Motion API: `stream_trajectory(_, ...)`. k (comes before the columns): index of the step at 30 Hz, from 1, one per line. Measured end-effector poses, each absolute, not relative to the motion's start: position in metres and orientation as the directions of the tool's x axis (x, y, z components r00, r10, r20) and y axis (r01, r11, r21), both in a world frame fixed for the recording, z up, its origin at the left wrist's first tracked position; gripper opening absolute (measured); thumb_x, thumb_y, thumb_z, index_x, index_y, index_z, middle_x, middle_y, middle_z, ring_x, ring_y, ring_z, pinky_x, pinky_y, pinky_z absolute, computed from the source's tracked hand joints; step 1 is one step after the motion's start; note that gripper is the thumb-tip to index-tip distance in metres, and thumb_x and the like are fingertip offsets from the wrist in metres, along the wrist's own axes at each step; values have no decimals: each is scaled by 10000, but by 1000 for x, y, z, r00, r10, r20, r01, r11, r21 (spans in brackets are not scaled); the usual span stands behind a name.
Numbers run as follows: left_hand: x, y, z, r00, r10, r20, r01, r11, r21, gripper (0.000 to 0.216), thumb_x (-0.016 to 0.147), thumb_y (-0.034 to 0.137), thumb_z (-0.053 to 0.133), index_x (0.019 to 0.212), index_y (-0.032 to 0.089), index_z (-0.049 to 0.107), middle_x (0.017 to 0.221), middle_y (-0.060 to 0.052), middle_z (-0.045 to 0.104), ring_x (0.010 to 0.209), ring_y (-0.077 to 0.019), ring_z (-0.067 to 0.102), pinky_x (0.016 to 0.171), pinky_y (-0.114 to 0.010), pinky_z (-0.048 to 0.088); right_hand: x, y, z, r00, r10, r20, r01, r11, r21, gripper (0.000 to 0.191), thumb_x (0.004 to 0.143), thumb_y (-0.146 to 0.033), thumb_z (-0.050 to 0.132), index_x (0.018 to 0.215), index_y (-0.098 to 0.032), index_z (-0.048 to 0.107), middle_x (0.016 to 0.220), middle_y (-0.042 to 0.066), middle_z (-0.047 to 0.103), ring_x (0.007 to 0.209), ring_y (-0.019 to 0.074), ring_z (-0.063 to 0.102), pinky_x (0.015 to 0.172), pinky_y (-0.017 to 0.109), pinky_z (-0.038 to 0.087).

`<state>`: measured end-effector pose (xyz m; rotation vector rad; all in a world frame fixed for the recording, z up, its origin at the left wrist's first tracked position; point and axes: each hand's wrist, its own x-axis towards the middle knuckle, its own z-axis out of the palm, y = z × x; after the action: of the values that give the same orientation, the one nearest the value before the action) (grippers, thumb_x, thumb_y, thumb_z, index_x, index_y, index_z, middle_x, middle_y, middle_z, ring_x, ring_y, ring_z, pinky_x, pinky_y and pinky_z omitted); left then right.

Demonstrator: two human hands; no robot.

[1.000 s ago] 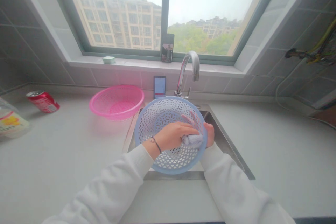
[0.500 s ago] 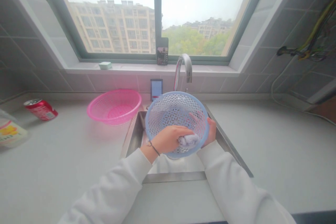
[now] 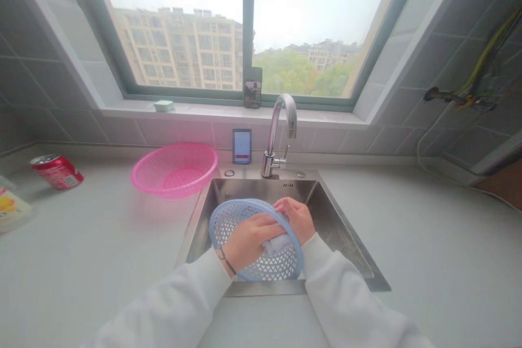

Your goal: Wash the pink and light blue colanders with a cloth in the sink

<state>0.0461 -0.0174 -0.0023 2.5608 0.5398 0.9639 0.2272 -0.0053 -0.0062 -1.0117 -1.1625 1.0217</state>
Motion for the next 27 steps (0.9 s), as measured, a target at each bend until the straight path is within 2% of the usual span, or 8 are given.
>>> stream_trajectory(5,44,-8,-7,541,546,640,262,-832,488,489,812,-47,538,1186,224,700,1169,-81,725,1090,-223,668,979,-380,539,233,-10,3,-187,977,99,-121,77,-990,670,803,-800,574,990,-200,806,1277,140,672,1200,349,596,1047,504,457)
stream_trajectory(9,39,2,-11,435,600,671,342,-800,493,458,791,-52,525,1117,206,719,1135,-84,736,1068,-226,680,965,-384,549,237,-10,1,-211,971,117,-8,118,-993,721,782,-808,594,1249,-267,700,1426,105,549,1400,340,402,1196,522,263)
stream_trajectory(11,37,7,-15,393,629,671,384,-775,502,484,763,-69,502,1104,196,721,1147,-88,737,1082,-231,681,971,-386,550,238,-10,-2,-235,964,125,25,135,-991,764,743,-762,692,1345,-298,617,1443,97,506,1418,337,366,1209,533,220)
stream_trajectory(14,35,12,-19,347,673,653,410,-735,540,534,725,-84,470,1120,182,712,1168,-92,735,1116,-235,672,989,-393,543,238,-8,-8,-307,943,128,-48,120,-992,920,660,-662,829,1437,-335,460,1424,96,483,1283,333,507,1118,560,361)
stream_trajectory(17,34,14,-21,311,708,635,415,-702,579,579,695,-80,461,1150,183,703,1207,-92,726,1147,-241,659,1023,-414,523,236,-8,-11,-305,943,132,-71,116,-991,870,643,-609,865,1359,-295,484,1293,100,569,1136,318,595,1023,554,447)
stream_trajectory(21,34,15,-20,269,758,595,381,-651,657,538,679,-62,458,1089,170,718,1167,-95,737,1115,-242,666,1020,-421,522,234,-7,-11,-301,941,155,-50,147,-988,778,708,-634,809,1346,-274,547,1393,116,553,1314,351,494,1138,568,327)
stream_trajectory(24,34,16,-18,223,792,568,354,-609,710,529,684,-41,468,1100,161,723,1171,-103,733,1128,-255,660,1047,-442,498,235,-8,-12,-364,921,138,-32,136,-990,952,656,-562,876,1471,-336,439,1593,71,354,1470,343,308,1212,547,205)
stream_trajectory(27,35,14,-15,210,810,548,309,-587,748,568,713,-27,469,1182,186,708,1220,-86,717,1162,-242,644,1072,-425,473,232,-8,-16,-406,910,88,-17,89,-996,1154,584,-419,945,1534,-373,290,1621,79,286,1432,347,374,1193,565,245)
